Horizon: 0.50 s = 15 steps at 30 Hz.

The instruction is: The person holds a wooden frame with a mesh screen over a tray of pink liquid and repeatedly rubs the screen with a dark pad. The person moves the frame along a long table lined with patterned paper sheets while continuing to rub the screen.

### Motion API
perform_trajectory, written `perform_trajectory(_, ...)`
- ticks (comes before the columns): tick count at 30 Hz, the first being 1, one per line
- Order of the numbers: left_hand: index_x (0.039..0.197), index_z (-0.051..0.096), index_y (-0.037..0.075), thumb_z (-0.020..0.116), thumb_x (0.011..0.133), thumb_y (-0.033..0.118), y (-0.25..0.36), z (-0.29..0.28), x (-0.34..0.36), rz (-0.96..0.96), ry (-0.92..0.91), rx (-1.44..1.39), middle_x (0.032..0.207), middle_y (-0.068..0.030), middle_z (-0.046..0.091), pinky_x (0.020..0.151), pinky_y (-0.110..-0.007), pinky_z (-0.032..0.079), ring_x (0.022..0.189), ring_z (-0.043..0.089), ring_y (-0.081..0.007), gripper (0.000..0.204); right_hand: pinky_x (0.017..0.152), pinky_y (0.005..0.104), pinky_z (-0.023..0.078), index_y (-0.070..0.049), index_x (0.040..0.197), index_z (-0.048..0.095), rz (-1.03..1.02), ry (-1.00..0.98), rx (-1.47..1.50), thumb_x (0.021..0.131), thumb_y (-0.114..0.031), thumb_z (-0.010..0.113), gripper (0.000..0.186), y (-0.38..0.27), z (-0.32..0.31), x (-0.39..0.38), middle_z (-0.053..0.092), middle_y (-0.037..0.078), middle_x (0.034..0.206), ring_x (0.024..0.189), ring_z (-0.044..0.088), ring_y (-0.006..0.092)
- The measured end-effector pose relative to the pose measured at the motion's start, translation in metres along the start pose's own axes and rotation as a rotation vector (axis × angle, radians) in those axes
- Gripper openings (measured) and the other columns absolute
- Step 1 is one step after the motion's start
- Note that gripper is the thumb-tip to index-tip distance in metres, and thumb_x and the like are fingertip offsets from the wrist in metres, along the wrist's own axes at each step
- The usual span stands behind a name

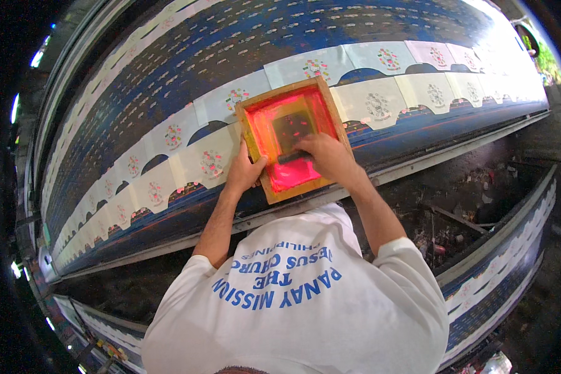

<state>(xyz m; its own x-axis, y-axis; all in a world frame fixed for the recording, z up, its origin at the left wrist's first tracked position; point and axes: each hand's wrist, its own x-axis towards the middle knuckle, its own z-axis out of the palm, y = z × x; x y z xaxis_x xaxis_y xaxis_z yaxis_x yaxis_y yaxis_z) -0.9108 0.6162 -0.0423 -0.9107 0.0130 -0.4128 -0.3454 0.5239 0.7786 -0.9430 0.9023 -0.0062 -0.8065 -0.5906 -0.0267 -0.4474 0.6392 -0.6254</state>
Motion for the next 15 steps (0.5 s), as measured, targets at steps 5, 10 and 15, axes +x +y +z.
perform_trajectory(5, 0.177, 0.003, -0.004, 0.071, 0.097, 0.037, 0.018, -0.011, -0.002, -0.072, -0.075, 0.078, 0.109, -0.0299, 0.081, 0.068, -0.048, 0.068, 0.07, 0.08, -0.0392, 0.113, 0.111, 0.0479, 0.056, -0.009, 0.131, 0.078, 0.019, 0.049, -0.071, 0.094, 0.001, 0.071, 0.039, 0.022, -0.015, 0.09, 0.078, 0.015, 0.128, 0.126, 0.069, 0.039)
perform_trajectory(10, 0.175, 0.005, -0.009, 0.07, 0.096, 0.039, -0.013, 0.0, 0.007, 0.082, 0.036, 0.155, 0.111, -0.0366, 0.078, 0.092, -0.06, 0.063, 0.1, 0.077, -0.055, 0.113, 0.111, 0.048, 0.056, -0.01, 0.133, 0.078, 0.023, 0.105, -0.085, 0.091, 0.004, 0.071, 0.045, 0.016, -0.008, 0.091, 0.076, 0.015, 0.132, 0.129, 0.068, 0.0391)
perform_trajectory(15, 0.175, 0.004, -0.007, 0.07, 0.096, 0.038, 0.004, 0.003, 0.005, -0.039, -0.017, 0.227, 0.114, -0.0379, 0.077, 0.096, -0.059, 0.062, 0.107, 0.076, -0.0554, 0.112, 0.114, 0.0469, 0.056, -0.012, 0.135, 0.078, 0.083, 0.136, -0.093, 0.086, 0.008, 0.069, 0.054, -0.012, 0.014, 0.007, 0.074, 0.012, 0.136, 0.131, 0.067, 0.0364)
